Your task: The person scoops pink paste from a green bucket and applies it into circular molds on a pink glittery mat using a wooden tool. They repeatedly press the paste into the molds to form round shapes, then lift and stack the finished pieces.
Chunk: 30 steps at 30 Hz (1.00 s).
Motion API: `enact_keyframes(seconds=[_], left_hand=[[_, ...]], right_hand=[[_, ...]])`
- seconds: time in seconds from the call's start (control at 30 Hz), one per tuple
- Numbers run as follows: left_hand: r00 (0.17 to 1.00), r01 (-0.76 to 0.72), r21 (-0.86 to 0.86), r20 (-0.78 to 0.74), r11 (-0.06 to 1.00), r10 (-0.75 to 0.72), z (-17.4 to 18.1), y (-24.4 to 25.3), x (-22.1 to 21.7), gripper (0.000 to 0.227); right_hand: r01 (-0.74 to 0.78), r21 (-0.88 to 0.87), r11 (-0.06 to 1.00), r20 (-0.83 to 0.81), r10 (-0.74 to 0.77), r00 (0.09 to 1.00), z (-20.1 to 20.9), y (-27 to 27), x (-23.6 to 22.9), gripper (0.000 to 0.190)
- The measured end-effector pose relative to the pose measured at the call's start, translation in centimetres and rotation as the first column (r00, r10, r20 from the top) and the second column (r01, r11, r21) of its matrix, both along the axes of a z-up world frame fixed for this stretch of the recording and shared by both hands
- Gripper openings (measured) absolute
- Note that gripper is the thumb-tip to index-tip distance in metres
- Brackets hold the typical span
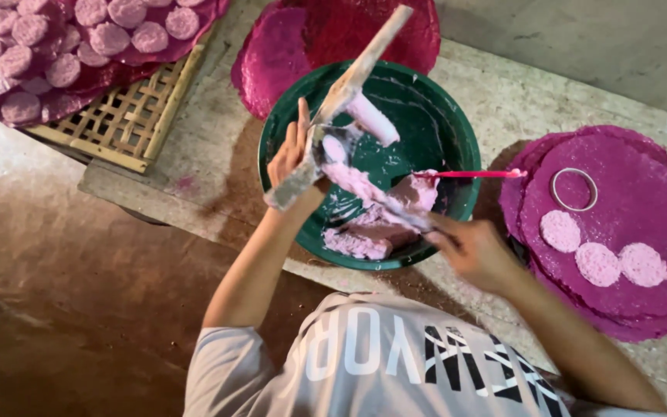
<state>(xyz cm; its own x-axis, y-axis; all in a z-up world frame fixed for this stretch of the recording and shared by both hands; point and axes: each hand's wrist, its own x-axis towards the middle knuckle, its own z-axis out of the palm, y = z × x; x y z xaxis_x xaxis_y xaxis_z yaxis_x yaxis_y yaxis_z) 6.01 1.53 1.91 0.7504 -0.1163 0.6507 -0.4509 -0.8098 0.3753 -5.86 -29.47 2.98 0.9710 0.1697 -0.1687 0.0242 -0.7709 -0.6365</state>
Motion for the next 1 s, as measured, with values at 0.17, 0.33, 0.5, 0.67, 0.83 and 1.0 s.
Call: enact_keyframes(seconds=[0.17, 0.33, 0.5, 0.67, 0.83, 1.0], left_hand=[[0.988, 0.139, 0.258, -0.108, 0.956, -0.115, -0.5, -0.5, -0.3, 0.079], [0.923, 0.353, -0.002, -0.164, 0.936, -0.348, -2.4, -3.1, -2.1, 0.084], [0.794, 0.472, -0.230, -0.309, 0.851, -0.524, -3.1, -1.3, -3.5, 0.075], [0.851, 0.193, -0.193, -0.456, 0.962, -0.263, -0.4, 0.5, -2.7, 0.062], [0.849, 0.375, -0.094, -0.365, 0.922, -0.383, 1.3, -0.8, -3.1, 0.077], [0.786, 0.460, -0.242, -0.336, 0.854, -0.519, 0.5, -1.7, -3.7, 0.072]], right_hand=[[-0.246, -0.151, 0.958, -0.140, 0.226, 0.964, 8.5, -2.8, 5.1, 0.034], [-0.439, -0.670, 0.599, -0.131, 0.487, 0.864, 10.0, 3.2, 5.3, 0.025], [-0.331, -0.846, 0.418, 0.154, 0.785, 0.600, 11.2, 4.9, 1.2, 0.031], [-0.268, -0.883, 0.385, 0.098, 0.709, 0.698, 20.5, 4.0, 0.1, 0.051], [-0.284, -0.904, 0.321, 0.044, 0.728, 0.684, 16.5, 7.0, 1.4, 0.023], [-0.229, -0.923, 0.308, 0.116, 0.793, 0.598, 10.8, 7.1, 1.7, 0.019]])
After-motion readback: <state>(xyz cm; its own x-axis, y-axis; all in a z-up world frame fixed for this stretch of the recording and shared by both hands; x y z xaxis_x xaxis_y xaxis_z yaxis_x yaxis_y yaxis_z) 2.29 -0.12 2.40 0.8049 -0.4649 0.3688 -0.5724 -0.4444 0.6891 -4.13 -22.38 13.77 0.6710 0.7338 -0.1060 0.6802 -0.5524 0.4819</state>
